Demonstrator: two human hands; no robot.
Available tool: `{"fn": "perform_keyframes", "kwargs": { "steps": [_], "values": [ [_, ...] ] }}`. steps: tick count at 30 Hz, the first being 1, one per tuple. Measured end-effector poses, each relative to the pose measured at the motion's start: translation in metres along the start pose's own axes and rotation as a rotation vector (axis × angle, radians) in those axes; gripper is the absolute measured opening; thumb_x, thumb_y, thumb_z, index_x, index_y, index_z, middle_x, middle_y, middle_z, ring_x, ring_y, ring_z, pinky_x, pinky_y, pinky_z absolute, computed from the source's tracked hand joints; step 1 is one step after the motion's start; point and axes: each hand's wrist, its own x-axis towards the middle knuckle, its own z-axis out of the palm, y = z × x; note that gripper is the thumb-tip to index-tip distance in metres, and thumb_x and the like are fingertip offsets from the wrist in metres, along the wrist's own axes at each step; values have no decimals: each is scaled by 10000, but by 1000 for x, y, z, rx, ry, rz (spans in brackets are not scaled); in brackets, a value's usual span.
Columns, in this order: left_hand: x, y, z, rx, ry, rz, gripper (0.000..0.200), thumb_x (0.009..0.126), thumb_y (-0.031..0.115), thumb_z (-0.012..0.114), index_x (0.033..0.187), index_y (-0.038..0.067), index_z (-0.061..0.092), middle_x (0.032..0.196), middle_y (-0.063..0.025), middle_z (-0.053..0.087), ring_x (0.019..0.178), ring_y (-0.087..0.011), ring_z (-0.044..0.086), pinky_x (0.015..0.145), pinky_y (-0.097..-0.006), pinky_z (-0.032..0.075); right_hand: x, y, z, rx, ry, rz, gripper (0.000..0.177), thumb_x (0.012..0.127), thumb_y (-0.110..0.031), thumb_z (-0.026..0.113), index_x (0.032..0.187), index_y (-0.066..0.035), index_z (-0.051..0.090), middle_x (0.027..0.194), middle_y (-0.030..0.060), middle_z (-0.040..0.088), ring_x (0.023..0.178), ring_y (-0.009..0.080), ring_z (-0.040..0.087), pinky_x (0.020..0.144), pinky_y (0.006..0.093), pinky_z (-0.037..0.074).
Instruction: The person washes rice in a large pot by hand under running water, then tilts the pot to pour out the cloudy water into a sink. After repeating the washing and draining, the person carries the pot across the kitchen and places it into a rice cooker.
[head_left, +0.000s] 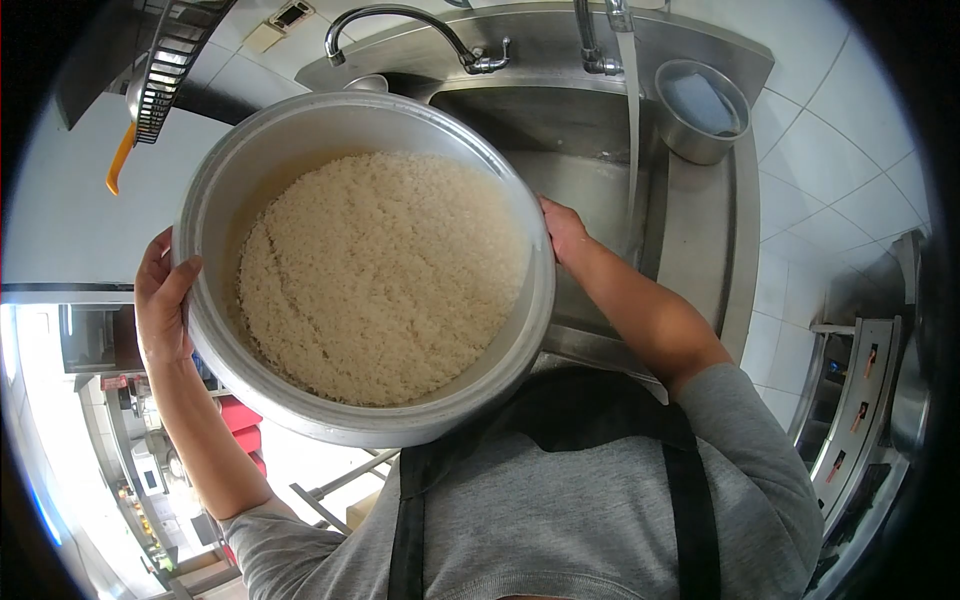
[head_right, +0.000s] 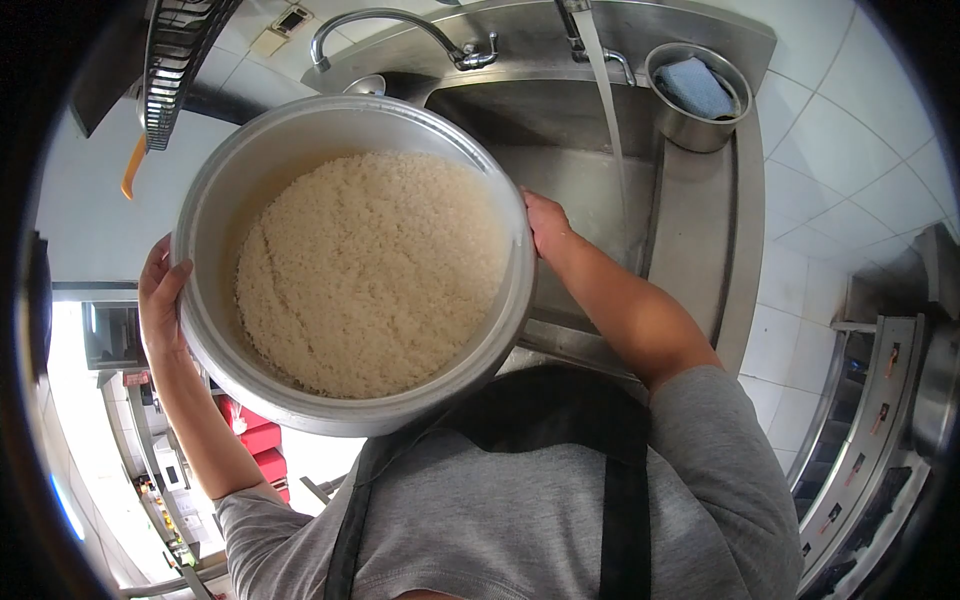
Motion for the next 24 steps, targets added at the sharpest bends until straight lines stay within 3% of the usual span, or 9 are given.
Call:
{"fn": "perform_keyframes", "kwargs": {
  "steps": [24],
  "values": [
    [-1,0,0,-15,-15,-10,515,771,33,620,1224,-90,407,1011,-177,614,897,-202,621,844,-293,487,2,1,-6,-77,-16,-16,322,947,-239,491,1141,-1,587,1041,131,645,870,227,638,806,369,532]
  ]
}}
